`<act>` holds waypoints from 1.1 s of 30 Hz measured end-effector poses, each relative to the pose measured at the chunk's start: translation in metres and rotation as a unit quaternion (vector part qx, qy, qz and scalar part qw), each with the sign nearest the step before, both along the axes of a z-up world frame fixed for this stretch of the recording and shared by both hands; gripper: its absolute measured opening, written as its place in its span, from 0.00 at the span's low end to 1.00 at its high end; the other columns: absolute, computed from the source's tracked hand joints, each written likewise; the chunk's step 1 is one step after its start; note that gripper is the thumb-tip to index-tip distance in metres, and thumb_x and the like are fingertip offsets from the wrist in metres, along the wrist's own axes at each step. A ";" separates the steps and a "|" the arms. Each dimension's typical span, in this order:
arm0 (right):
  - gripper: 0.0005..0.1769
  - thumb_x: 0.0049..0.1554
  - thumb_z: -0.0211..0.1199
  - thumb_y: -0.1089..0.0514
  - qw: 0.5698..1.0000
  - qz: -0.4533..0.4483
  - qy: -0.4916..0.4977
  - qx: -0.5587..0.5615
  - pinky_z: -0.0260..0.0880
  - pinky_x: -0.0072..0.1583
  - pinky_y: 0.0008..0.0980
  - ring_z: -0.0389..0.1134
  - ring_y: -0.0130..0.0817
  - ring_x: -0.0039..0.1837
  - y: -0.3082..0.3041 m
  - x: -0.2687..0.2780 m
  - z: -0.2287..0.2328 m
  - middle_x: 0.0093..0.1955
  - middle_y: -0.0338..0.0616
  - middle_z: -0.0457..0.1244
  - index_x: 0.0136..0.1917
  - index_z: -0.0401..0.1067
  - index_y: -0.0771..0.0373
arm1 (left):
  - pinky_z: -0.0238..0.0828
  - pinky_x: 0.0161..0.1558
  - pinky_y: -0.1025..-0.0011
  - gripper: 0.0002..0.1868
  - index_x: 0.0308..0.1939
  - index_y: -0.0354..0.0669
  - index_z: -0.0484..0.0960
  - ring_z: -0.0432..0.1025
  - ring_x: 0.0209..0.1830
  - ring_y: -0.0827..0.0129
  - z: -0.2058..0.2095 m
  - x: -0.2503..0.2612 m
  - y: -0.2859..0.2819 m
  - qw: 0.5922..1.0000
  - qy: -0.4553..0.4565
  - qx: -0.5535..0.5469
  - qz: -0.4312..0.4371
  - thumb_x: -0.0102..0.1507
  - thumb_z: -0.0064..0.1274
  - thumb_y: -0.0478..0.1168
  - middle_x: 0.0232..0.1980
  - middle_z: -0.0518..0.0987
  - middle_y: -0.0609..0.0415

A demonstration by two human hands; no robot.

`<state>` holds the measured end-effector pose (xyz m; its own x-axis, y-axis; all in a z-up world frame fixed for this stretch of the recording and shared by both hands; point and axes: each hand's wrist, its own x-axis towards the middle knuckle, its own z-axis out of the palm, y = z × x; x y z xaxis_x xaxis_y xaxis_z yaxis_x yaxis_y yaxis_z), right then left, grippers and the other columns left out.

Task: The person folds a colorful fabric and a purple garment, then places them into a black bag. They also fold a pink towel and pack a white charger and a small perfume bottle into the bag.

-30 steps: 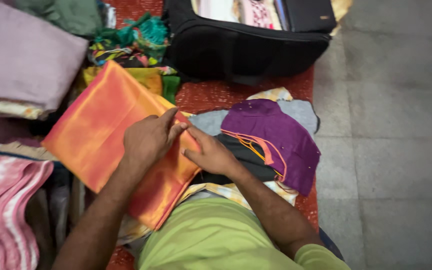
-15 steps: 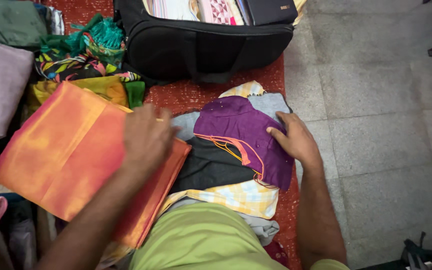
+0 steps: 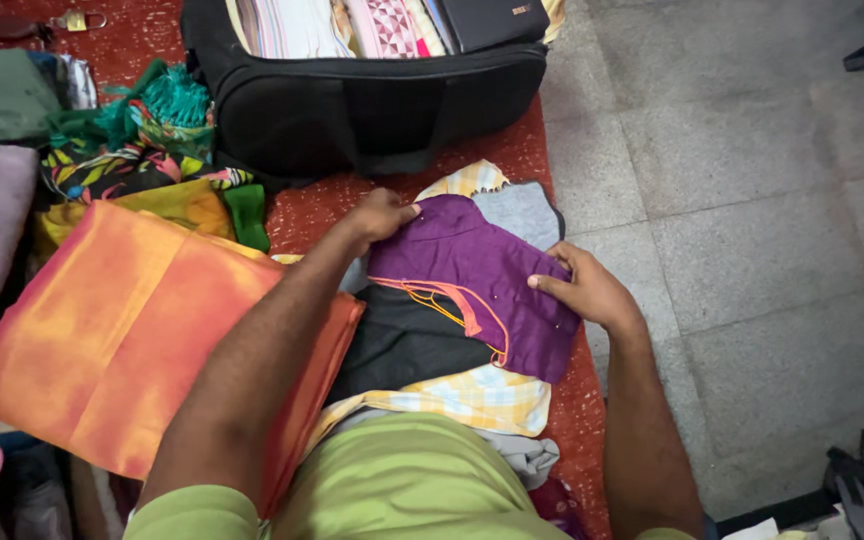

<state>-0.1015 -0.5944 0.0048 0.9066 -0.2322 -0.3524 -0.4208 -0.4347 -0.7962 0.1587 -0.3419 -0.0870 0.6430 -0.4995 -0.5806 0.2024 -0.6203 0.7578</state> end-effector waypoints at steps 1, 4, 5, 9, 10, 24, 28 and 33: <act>0.18 0.53 0.73 0.53 1.000 0.001 0.005 0.001 0.67 0.42 0.28 0.64 0.24 0.40 0.000 0.001 0.001 0.39 0.40 0.66 0.50 0.73 0.66 | 0.76 0.54 0.61 0.28 0.61 0.29 0.79 0.79 0.53 0.56 -0.008 0.002 0.001 0.999 0.000 -0.037 0.033 0.62 0.60 0.46 0.56 0.83 0.39; 0.16 0.53 0.73 0.53 0.999 0.004 0.031 -0.036 0.67 0.42 0.31 0.64 0.25 0.39 0.001 0.003 0.007 0.37 0.43 0.66 0.47 0.74 0.66 | 0.76 0.54 0.65 0.32 0.63 0.28 0.74 0.78 0.51 0.61 -0.020 0.008 0.000 0.985 -0.023 -0.127 0.118 0.57 0.67 0.36 0.55 0.81 0.42; 0.16 0.53 0.73 0.53 0.998 0.007 0.041 -0.055 0.67 0.42 0.32 0.64 0.26 0.39 0.002 0.004 0.010 0.37 0.44 0.66 0.47 0.74 0.66 | 0.76 0.55 0.66 0.34 0.65 0.28 0.72 0.77 0.51 0.62 -0.018 0.009 0.001 0.977 -0.036 -0.153 0.145 0.56 0.69 0.33 0.55 0.79 0.43; 0.16 0.51 0.72 0.53 0.989 0.056 -0.027 -0.133 0.67 0.45 0.34 0.67 0.30 0.40 0.006 0.003 0.027 0.37 0.43 0.66 0.46 0.72 0.65 | 0.82 0.50 0.63 0.31 0.62 0.28 0.73 0.81 0.45 0.61 0.016 0.006 0.010 0.934 0.088 -0.298 0.179 0.54 0.65 0.26 0.51 0.82 0.41; 0.17 0.51 0.72 0.53 0.988 0.056 -0.020 -0.142 0.67 0.45 0.35 0.67 0.31 0.40 0.007 0.002 0.032 0.37 0.44 0.66 0.46 0.71 0.65 | 0.82 0.50 0.62 0.29 0.60 0.28 0.75 0.80 0.45 0.62 0.030 0.002 0.015 0.919 0.122 -0.339 0.161 0.55 0.65 0.26 0.50 0.82 0.43; 0.44 0.42 0.79 0.52 0.972 0.219 0.080 0.027 0.70 0.55 0.35 0.67 0.31 0.53 0.024 0.010 0.119 0.52 0.42 0.69 0.69 0.68 0.58 | 0.67 0.37 0.79 0.05 0.39 0.35 0.85 0.69 0.35 0.84 0.272 -0.050 0.056 0.873 -0.026 -0.392 -0.289 0.64 0.63 0.34 0.34 0.79 0.64; 0.43 0.50 0.74 0.54 0.938 0.279 -0.006 0.207 0.67 0.67 0.41 0.66 0.40 0.68 0.049 0.031 0.097 0.67 0.51 0.66 0.74 0.61 0.68 | 0.69 0.40 0.79 0.05 0.40 0.35 0.83 0.70 0.36 0.84 0.307 -0.046 0.063 0.856 -0.091 -0.401 -0.312 0.66 0.62 0.34 0.36 0.80 0.64; 0.37 0.59 0.59 0.49 0.896 0.152 0.045 0.414 0.63 0.69 0.45 0.63 0.43 0.72 0.084 0.068 0.035 0.72 0.51 0.62 0.76 0.58 0.68 | 0.74 0.46 0.77 0.08 0.46 0.35 0.82 0.74 0.40 0.83 0.308 -0.021 0.097 0.875 -0.093 -0.419 -0.222 0.66 0.62 0.36 0.40 0.83 0.63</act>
<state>-0.0333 -0.5106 0.0395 0.8431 0.3954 -0.3645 -0.4617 0.1848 -0.8676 0.1379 -0.2450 0.2205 0.3216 -0.9246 0.2040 -0.0937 0.1833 0.9786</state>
